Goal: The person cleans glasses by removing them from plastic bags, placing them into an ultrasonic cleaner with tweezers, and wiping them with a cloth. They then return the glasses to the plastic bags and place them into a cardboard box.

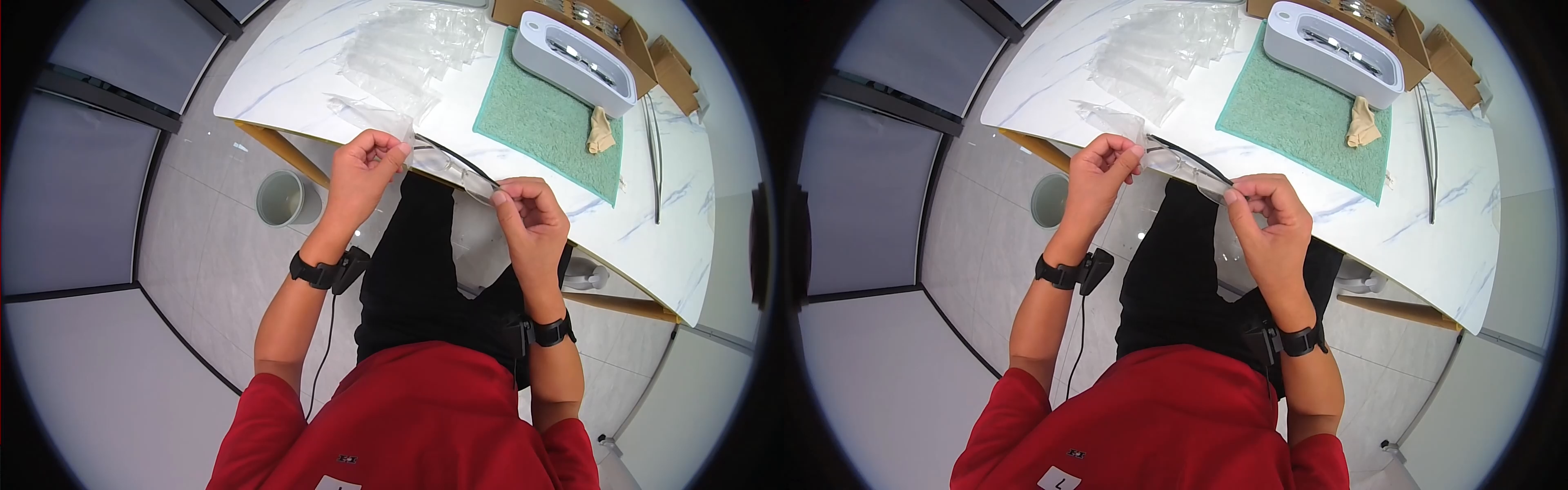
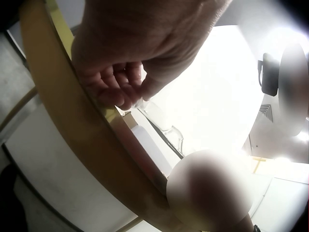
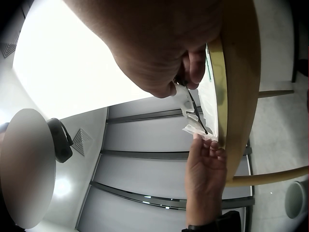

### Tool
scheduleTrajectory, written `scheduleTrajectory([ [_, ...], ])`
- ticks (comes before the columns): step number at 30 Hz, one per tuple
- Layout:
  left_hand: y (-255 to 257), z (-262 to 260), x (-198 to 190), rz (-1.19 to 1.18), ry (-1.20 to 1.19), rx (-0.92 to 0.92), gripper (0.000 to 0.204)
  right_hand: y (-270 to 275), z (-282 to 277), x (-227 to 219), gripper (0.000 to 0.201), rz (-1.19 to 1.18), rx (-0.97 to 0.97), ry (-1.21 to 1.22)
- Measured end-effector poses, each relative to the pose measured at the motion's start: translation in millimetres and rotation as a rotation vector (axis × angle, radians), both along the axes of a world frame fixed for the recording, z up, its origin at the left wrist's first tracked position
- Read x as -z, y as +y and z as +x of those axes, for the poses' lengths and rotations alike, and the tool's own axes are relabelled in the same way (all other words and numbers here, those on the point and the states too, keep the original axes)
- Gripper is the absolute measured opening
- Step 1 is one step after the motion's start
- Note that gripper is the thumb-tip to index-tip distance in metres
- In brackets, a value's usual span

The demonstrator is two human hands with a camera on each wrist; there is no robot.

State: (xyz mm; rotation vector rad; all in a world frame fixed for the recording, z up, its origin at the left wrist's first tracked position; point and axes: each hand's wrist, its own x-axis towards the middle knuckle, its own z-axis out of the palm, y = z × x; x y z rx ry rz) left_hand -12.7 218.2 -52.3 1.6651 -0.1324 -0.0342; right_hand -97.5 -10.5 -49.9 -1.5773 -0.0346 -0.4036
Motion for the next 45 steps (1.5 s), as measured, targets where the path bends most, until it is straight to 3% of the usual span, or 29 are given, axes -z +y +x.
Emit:
scheduleTrajectory([
  [45,-7.6,-6.2,14.1,-0.106,-0.063,-0.062,0.012,-3.5,-6.8,0.9,0.011,0.055,-0.010,0.035],
])
